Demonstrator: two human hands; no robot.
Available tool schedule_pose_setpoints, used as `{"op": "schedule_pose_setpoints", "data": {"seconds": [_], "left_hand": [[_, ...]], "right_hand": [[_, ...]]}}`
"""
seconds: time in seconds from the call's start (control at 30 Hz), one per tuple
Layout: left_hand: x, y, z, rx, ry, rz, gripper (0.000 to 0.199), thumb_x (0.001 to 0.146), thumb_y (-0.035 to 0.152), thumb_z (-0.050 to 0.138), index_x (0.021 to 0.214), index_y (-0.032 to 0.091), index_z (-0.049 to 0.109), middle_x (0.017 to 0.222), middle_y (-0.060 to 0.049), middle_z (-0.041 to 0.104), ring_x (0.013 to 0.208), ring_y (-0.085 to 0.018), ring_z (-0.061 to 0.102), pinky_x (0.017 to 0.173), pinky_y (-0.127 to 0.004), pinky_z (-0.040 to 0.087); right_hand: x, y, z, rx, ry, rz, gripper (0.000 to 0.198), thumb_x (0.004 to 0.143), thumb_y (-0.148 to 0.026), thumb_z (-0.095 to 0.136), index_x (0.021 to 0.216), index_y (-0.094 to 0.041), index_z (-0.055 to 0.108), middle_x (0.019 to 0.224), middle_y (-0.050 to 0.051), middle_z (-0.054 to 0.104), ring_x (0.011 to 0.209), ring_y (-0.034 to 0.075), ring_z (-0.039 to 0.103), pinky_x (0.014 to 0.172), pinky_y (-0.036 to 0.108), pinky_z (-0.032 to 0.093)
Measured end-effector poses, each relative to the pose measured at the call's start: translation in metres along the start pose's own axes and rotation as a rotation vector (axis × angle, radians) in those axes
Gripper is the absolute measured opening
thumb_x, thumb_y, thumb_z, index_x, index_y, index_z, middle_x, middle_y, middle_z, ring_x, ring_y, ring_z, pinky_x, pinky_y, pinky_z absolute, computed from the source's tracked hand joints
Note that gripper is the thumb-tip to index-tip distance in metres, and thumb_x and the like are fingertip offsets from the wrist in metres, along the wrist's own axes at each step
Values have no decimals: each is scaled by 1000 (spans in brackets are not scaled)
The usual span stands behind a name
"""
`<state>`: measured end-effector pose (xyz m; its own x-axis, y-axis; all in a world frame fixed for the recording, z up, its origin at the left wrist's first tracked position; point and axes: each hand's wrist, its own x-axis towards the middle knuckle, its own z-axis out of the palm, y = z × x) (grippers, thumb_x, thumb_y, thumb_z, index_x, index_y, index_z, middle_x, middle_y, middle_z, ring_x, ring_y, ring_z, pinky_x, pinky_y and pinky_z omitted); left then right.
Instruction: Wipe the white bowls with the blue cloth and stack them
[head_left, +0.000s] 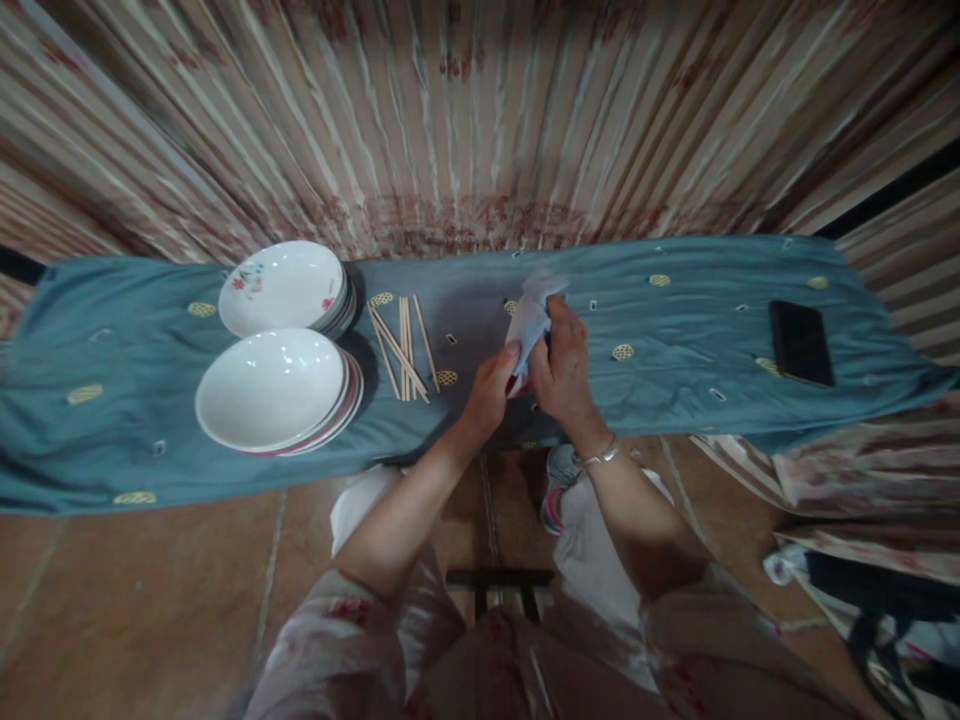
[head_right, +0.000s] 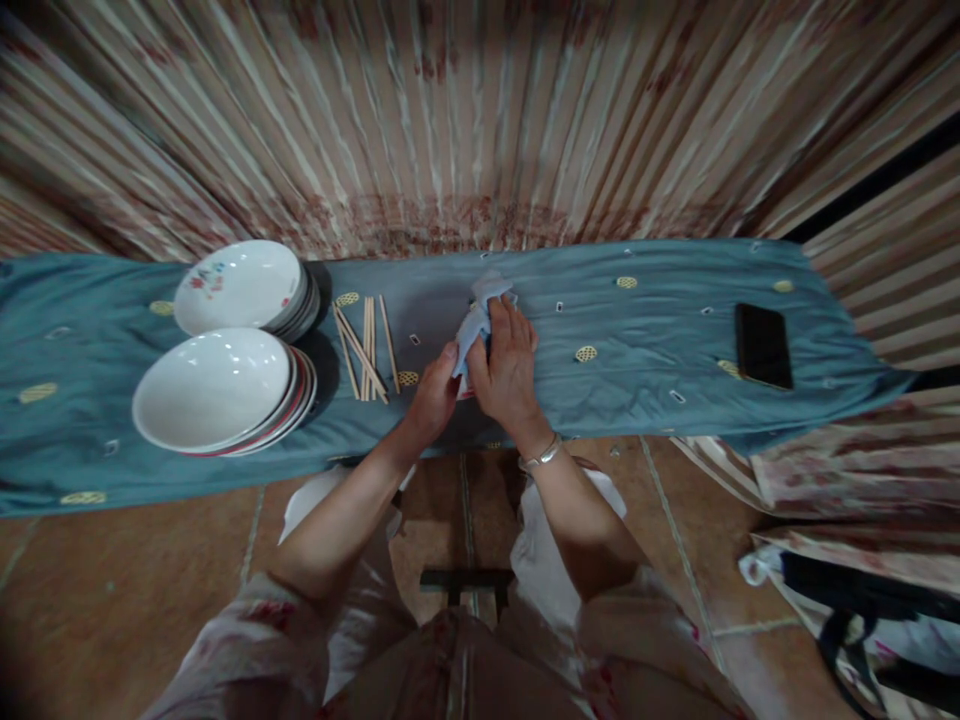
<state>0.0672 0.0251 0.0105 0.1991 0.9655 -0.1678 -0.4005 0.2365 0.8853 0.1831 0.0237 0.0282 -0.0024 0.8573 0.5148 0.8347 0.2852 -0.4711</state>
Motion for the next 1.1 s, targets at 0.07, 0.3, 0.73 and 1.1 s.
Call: {"op": "schedule_pose_setpoints", "data": {"seconds": [0.07,0.3,0.73,1.1], "left_hand": [[-3,2,5,15,-49,18,40,88,56,65,73,19,66,72,-3,65,85,-22,65,86,-35,51],[-15,11,11,125,-111,10,38,84,53,69,67,20,65,69,-1,64,79,-21,63,84,-35,48],[1,13,-23,341,83,267,10,86,22,65,88,23,75,108,-5,76,112,-22,65,109,-35,41],[9,9,-33,332,196,220,19,79,21,72,97,23,72,117,-6,73,123,-24,61,117,-41,37]], "right_hand": [[1,4,-2,22,22,17,53,104,-33,27,152,-13,36,150,19,51,142,30,45,117,54,36],[1,23,-9,26,3,105,54,102,-33,33,148,-5,39,137,24,60,122,30,60,103,50,50],[4,32,-6,-141,-101,290,52,96,-19,30,142,-2,46,108,23,74,96,30,70,85,40,54],[3,50,-21,-480,-228,39,38,98,-14,31,98,-15,69,126,24,67,78,23,61,67,34,44]]}}
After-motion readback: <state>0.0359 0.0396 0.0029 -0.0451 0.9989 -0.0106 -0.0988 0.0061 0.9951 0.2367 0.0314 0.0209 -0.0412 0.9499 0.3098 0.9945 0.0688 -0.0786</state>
